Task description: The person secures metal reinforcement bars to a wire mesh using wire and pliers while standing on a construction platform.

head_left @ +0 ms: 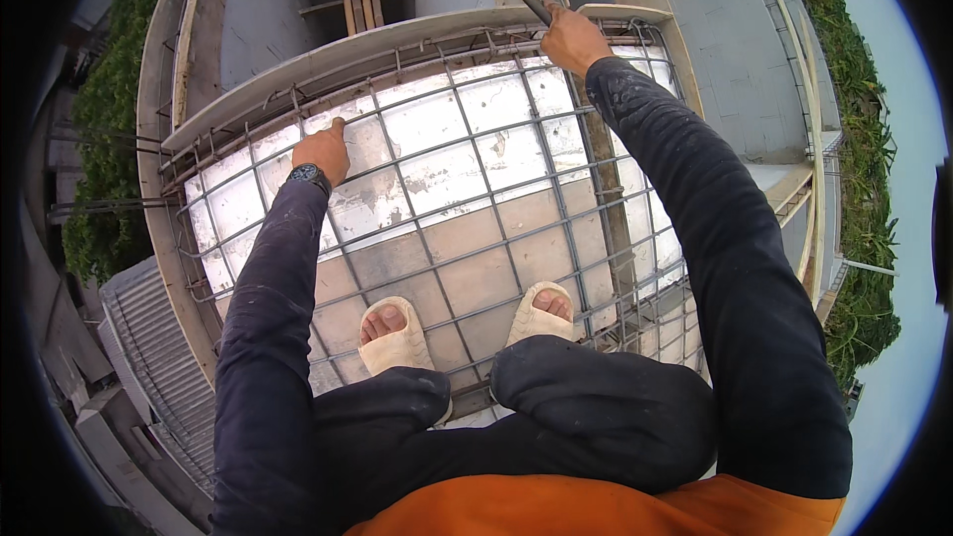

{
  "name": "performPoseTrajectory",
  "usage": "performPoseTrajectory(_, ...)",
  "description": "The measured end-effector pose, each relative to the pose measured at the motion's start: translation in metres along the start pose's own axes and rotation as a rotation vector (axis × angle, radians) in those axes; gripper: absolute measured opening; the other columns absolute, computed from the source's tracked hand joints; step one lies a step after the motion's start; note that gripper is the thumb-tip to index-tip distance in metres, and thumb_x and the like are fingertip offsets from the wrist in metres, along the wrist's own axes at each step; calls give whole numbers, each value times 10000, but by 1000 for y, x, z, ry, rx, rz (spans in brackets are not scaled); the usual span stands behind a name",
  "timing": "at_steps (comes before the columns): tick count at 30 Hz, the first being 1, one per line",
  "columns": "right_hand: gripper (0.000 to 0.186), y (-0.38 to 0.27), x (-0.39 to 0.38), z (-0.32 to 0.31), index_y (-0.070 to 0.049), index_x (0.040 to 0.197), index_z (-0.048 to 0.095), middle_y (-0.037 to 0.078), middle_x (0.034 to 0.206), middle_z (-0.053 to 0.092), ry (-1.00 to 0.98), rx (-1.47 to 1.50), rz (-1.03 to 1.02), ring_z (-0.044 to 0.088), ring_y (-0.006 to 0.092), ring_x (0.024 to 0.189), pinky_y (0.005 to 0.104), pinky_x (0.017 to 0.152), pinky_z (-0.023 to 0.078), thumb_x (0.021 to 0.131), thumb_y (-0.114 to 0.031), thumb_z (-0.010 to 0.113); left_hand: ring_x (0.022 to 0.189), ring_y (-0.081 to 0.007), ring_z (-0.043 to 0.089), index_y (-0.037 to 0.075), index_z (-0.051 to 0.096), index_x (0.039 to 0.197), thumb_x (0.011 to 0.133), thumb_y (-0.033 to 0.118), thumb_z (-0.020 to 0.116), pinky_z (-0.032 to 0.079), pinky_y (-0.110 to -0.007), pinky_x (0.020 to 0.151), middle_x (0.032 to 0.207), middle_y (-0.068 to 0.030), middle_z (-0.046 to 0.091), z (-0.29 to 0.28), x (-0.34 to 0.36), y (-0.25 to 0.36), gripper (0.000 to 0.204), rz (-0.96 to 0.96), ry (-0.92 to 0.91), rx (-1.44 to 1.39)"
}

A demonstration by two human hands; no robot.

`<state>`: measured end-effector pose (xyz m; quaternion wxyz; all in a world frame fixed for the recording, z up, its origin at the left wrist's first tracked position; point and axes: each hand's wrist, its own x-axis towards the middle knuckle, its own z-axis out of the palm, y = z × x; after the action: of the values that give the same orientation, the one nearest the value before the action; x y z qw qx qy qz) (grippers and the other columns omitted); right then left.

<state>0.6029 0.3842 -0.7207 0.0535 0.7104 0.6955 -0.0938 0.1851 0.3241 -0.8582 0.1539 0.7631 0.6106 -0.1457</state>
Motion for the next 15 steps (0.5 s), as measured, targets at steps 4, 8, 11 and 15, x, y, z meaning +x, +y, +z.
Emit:
performPoseTrajectory(4,458,0,-8,-9,-69,1393,664,221,1257,739,-346,-488,-122,710,420,1165,523,1013,561,960,-179,564,1022,-392,762,101,511,1510,914,52,538,607,-510,876,1105,-231,769,-5,-9,2,599,-32,-10,-21)
performPoseTrajectory(8,464,20,-2,-31,-90,1386,682,202,1264,746,-71,-129,22,712,394,1189,514,1026,559,939,-179,600,1045,-371,763,73,509,1517,980,100,491,616,-485,883,1147,-208,771,-1,-9,4,539,-1,-29,31)
performPoseTrajectory(11,457,49,11,-14,-84,1356,690,208,1233,755,24,-138,22,726,379,1165,496,994,571,919,-187,608,1055,-375,760,62,533,1491,974,97,505,614,-483,896,1160,-213,765,-14,-2,15,519,24,-31,22)
performPoseTrajectory(15,491,17,-16,-9,-87,1383,662,219,1219,753,-291,-417,-85,733,392,1133,495,965,578,907,-195,607,1085,-377,751,45,558,1464,969,94,525,607,-483,919,1177,-220,760,-18,-4,3,498,41,-70,81)
